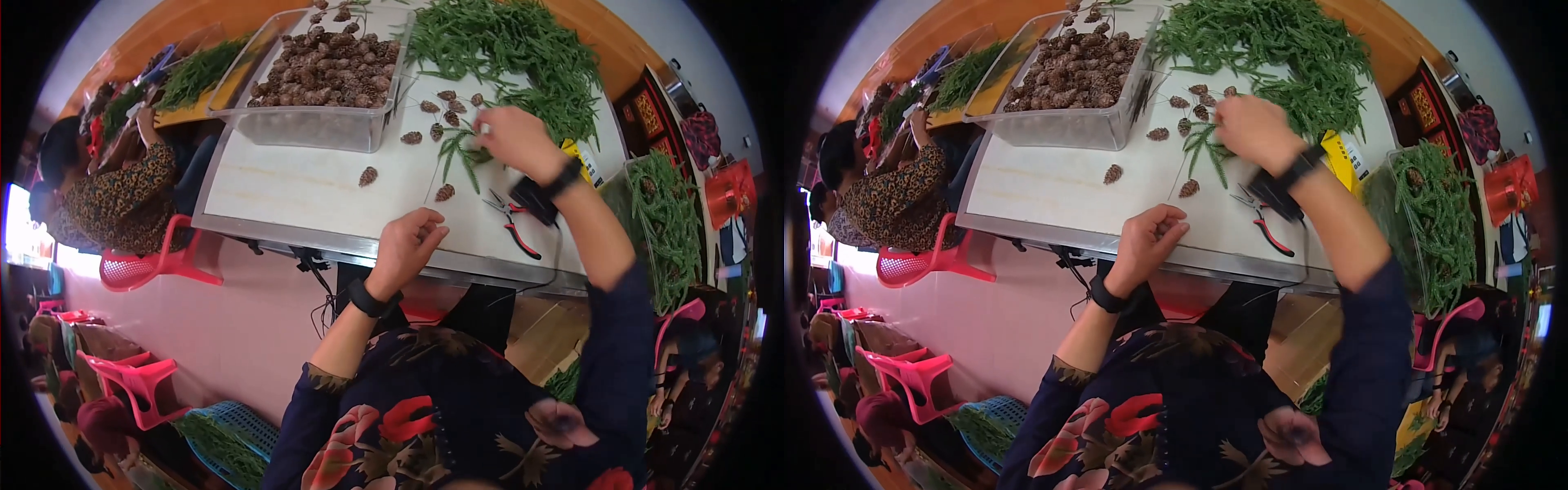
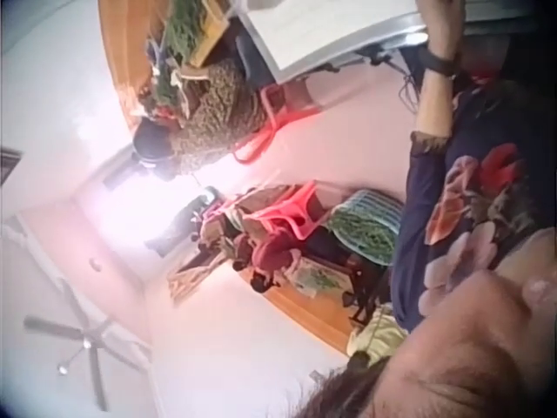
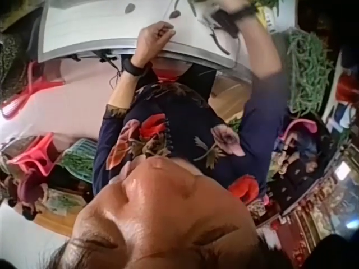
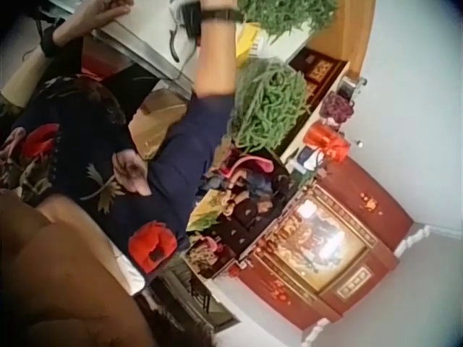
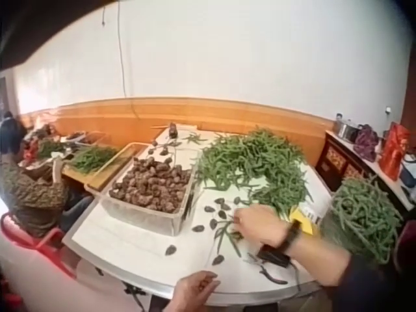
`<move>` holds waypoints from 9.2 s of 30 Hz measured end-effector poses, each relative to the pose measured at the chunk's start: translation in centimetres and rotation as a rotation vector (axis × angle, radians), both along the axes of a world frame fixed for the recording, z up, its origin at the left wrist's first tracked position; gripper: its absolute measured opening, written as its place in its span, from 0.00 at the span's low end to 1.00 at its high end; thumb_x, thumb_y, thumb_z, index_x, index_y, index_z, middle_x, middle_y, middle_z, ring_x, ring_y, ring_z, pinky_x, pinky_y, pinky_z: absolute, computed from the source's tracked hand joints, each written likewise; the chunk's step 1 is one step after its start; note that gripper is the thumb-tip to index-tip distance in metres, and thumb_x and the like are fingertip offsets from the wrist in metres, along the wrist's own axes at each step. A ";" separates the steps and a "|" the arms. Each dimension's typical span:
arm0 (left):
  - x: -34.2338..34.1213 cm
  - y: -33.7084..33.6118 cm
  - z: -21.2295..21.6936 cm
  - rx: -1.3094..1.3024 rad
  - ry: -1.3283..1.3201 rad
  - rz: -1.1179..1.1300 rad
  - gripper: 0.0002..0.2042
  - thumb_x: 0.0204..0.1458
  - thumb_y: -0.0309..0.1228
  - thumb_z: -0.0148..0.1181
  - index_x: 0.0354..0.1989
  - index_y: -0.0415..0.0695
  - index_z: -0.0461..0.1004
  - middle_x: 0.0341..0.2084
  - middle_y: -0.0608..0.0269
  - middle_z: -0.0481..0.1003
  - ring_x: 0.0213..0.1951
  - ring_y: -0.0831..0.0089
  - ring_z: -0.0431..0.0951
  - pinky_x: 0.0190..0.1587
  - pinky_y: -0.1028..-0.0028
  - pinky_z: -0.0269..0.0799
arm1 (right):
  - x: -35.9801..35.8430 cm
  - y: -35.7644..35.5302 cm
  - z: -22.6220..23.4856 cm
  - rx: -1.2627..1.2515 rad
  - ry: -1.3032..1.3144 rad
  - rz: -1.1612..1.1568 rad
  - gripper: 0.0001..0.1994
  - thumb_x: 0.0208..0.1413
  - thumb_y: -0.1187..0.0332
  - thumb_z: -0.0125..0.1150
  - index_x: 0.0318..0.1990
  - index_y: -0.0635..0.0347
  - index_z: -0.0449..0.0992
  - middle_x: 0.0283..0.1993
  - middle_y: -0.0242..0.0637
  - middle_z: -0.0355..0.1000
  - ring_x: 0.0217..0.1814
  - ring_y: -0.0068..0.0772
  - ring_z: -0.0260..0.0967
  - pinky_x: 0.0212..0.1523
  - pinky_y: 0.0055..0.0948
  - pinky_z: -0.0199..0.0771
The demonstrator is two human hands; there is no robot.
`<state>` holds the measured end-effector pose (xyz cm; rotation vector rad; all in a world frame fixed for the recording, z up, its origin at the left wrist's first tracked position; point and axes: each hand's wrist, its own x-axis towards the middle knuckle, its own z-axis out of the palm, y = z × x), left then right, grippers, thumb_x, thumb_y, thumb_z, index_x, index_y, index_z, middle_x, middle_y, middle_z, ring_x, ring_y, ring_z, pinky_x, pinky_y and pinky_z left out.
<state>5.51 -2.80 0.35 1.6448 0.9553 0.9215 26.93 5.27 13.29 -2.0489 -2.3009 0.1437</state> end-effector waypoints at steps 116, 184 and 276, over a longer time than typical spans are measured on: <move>3.5 4.4 8.2 -0.337 -0.552 0.197 0.11 0.56 0.23 0.58 0.47 0.42 0.76 0.33 0.70 0.78 0.34 0.83 0.74 0.39 0.80 0.69 | -0.8 -13.2 -4.0 0.361 1.593 -0.203 0.12 0.60 0.75 0.56 0.51 0.63 0.68 0.44 0.33 0.73 0.31 0.13 0.62 0.28 0.14 0.61; -0.7 -0.6 6.6 -0.304 -0.570 0.325 0.09 0.59 0.28 0.59 0.45 0.39 0.78 0.25 0.72 0.74 0.29 0.87 0.69 0.30 0.84 0.64 | -4.8 -13.2 -4.2 -0.428 1.739 -0.148 0.10 0.57 0.72 0.60 0.46 0.61 0.73 0.42 0.32 0.73 0.27 0.16 0.63 0.28 0.18 0.63; -0.6 -3.4 5.4 0.058 0.028 0.213 0.08 0.52 0.25 0.64 0.39 0.38 0.75 0.25 0.75 0.74 0.21 0.91 0.64 0.23 0.84 0.60 | -6.8 -14.2 -4.7 0.018 1.834 -0.251 0.14 0.62 0.72 0.56 0.52 0.67 0.66 0.44 0.42 0.74 0.43 0.30 0.76 0.42 0.24 0.78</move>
